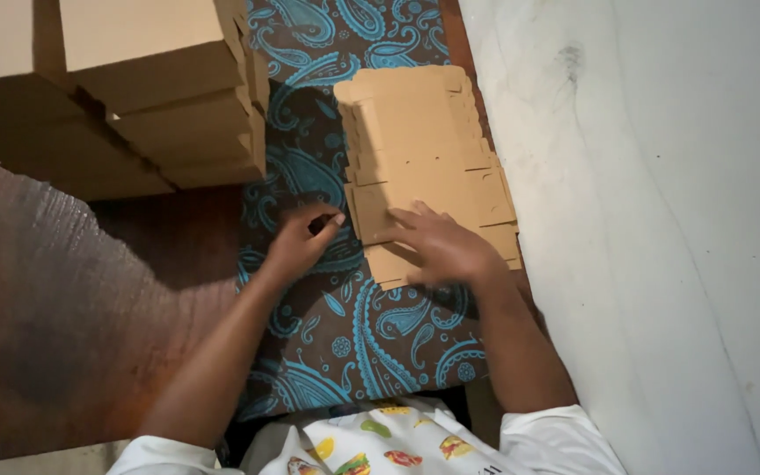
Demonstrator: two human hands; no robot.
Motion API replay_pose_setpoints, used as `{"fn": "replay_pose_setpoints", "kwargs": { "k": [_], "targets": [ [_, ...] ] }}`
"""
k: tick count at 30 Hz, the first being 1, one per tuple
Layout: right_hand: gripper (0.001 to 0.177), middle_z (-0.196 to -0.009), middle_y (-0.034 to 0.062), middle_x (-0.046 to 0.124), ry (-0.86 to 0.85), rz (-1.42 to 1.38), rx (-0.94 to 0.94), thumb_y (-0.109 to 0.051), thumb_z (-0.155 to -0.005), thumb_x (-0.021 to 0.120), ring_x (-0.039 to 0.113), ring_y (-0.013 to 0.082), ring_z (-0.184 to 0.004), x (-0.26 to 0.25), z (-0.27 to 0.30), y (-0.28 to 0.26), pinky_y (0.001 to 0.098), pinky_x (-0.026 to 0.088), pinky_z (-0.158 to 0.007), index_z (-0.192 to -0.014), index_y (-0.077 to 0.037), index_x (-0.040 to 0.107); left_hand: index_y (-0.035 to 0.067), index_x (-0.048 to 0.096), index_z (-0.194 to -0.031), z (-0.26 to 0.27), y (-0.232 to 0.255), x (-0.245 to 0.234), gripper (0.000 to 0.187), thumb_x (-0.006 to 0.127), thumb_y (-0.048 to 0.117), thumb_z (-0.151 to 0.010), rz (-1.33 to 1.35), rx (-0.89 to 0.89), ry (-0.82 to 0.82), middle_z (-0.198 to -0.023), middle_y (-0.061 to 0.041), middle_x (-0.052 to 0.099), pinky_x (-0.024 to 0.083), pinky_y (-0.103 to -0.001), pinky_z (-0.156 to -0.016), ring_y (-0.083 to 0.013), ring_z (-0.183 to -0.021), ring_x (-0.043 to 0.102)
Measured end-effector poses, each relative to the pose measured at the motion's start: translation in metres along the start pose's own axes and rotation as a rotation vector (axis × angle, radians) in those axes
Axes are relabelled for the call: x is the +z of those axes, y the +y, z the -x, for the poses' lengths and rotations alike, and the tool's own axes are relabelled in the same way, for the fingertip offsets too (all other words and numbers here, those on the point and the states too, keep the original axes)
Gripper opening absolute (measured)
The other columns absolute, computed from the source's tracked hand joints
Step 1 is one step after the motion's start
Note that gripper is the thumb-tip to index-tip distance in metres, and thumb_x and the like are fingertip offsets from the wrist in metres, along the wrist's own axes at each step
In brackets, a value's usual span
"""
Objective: Assembling cardboard boxes by folding flat sheets along pre-scored lines and tucking in tabs.
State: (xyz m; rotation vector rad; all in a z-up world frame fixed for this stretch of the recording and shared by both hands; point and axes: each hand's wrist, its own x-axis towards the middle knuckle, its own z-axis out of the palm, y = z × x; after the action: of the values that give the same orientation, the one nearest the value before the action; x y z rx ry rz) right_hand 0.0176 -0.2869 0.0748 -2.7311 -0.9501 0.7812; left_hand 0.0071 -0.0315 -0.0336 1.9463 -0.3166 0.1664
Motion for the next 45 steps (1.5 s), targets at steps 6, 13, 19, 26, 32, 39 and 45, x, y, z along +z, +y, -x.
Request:
{"fn": "replay_pose_setpoints", "kwargs": {
  "k": [6,13,19,26,32,39,45],
  "targets": [
    [0.092,-0.166,0.0071,0.027,0.009,0.121,0.033,-0.026,-0.069,0.094,0.025,0.0473,-0.151,-0.002,-0.001,-0.01,0.07,0.036,-0.112,-0.148,-0.037,0.049,0.001,0.077,-0.103,-0.003,-0.004,0.0,0.013,0.072,0.011,-0.099,0.005,0.04,-0.014,-0.089,-0.021,0.075,0.059,-0.049,-0.078,-0.0397,-0.086,0.073],
    [0.086,-0.163,0.0076,0.033,0.016,0.071,0.032,-0.023,-0.074,0.091,0.027,0.0476,-0.151,-0.002,-0.002,-0.007,0.0686,0.037,-0.111,-0.147,-0.039,0.05,0.004,0.077,-0.103,-0.006,-0.01,-0.001,0.013,0.071,0.015,-0.1,0.027,0.034,-0.023,-0.089,-0.019,0.076,0.059,-0.049,-0.079,-0.037,-0.087,0.074],
    [0.097,-0.166,0.0102,0.027,-0.013,0.058,0.027,-0.028,-0.069,0.094,0.025,0.0482,-0.151,-0.015,0.005,-0.018,0.0687,0.034,-0.113,-0.151,-0.036,0.045,0.004,0.077,-0.105,-0.002,-0.014,0.0,0.017,0.07,0.019,-0.101,0.053,0.007,-0.018,-0.095,-0.018,0.076,0.057,-0.049,-0.088,-0.0369,-0.094,0.073],
    [0.087,-0.164,0.009,0.029,-0.013,0.09,0.021,-0.024,-0.073,0.092,0.028,0.0472,-0.149,-0.007,-0.002,-0.009,0.0676,0.038,-0.11,-0.148,-0.033,0.049,0.003,0.076,-0.106,-0.003,-0.019,0.0,0.022,0.071,0.024,-0.101,0.063,-0.071,-0.029,-0.097,-0.02,0.076,0.055,-0.051,-0.092,-0.0376,-0.097,0.073],
    [0.082,-0.164,0.0089,0.032,-0.048,0.041,0.013,-0.029,-0.078,0.085,0.027,0.0463,-0.151,-0.023,0.005,-0.011,0.0654,0.035,-0.112,-0.15,-0.031,0.047,0.004,0.077,-0.106,0.006,-0.01,-0.005,0.02,0.071,0.023,-0.1,0.047,-0.13,-0.006,-0.096,-0.018,0.077,0.055,-0.05,-0.094,-0.0364,-0.098,0.074],
    [0.097,-0.169,0.0079,0.016,-0.107,0.151,0.08,-0.036,-0.069,0.091,0.017,0.046,-0.153,-0.014,-0.003,-0.01,0.0635,0.034,-0.113,-0.151,-0.043,0.04,0.004,0.079,-0.104,0.0,-0.004,-0.003,0.017,0.072,0.018,-0.098,0.095,-0.127,0.015,-0.097,-0.02,0.078,0.055,-0.051,-0.094,-0.0365,-0.099,0.074],
    [0.083,-0.164,0.0195,0.032,-0.029,-0.062,-0.081,-0.025,-0.078,0.076,0.024,0.0585,-0.147,-0.013,0.005,-0.002,0.0704,0.029,-0.114,-0.154,-0.026,0.043,0.004,0.079,-0.104,-0.002,-0.004,-0.002,0.016,0.071,0.018,-0.099,0.085,-0.085,-0.012,-0.097,-0.018,0.079,0.056,-0.049,-0.093,-0.036,-0.098,0.075]
  ]
}}
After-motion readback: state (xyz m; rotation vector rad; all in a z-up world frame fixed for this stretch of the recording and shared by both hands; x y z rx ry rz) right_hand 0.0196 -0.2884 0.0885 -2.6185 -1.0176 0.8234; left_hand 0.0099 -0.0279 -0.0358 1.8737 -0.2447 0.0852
